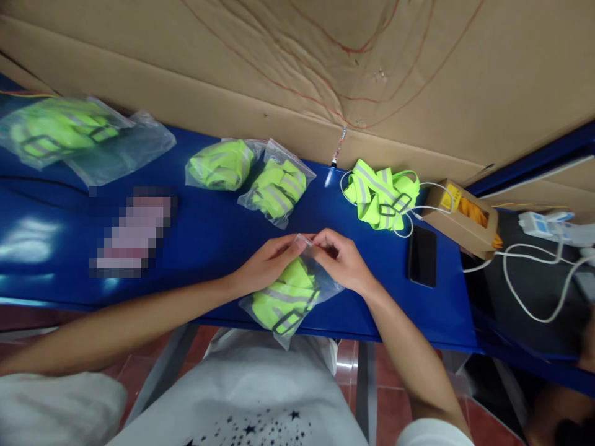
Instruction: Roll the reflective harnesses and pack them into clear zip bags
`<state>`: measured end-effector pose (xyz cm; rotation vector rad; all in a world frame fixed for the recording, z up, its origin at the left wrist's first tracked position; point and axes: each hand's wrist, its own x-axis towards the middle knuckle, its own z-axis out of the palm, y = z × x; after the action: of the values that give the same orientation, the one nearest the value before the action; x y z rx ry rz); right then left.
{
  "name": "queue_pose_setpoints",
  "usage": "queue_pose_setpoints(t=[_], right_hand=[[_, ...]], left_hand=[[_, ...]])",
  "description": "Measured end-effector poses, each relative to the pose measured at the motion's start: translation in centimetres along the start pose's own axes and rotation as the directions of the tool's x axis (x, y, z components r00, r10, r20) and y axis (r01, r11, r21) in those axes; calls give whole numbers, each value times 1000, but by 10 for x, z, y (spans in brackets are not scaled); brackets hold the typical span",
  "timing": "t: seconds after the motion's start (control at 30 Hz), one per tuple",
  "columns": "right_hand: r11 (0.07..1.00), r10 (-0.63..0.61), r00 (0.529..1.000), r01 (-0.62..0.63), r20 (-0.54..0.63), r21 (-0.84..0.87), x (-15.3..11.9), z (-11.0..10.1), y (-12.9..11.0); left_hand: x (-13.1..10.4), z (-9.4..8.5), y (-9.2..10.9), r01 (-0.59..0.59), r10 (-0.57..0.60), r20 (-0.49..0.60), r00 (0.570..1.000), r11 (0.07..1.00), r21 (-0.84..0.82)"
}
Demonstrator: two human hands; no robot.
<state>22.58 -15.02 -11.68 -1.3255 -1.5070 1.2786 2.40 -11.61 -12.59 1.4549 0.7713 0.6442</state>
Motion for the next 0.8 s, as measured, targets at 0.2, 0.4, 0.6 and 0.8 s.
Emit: queue_pose_setpoints(t=[0.2,0.4,0.6,0.8], right_hand=[[995,-13,998,6,-61,-101,0,2,6],[979,-76,996,65,-52,-191,-2,4,3],[996,-39,996,45,80,-80,-3,-13,-8],[1000,28,986,-27,166,-5,-5,-29,-16]], left_hand=[[5,-7,-4,-31,26,-126,992,999,-34],[6,-8,-2,-72,69,-66,995,997,-38],[5,-11,5,-60,61,5,998,992,-110],[4,-14,10,46,-41,28,999,983,-176]])
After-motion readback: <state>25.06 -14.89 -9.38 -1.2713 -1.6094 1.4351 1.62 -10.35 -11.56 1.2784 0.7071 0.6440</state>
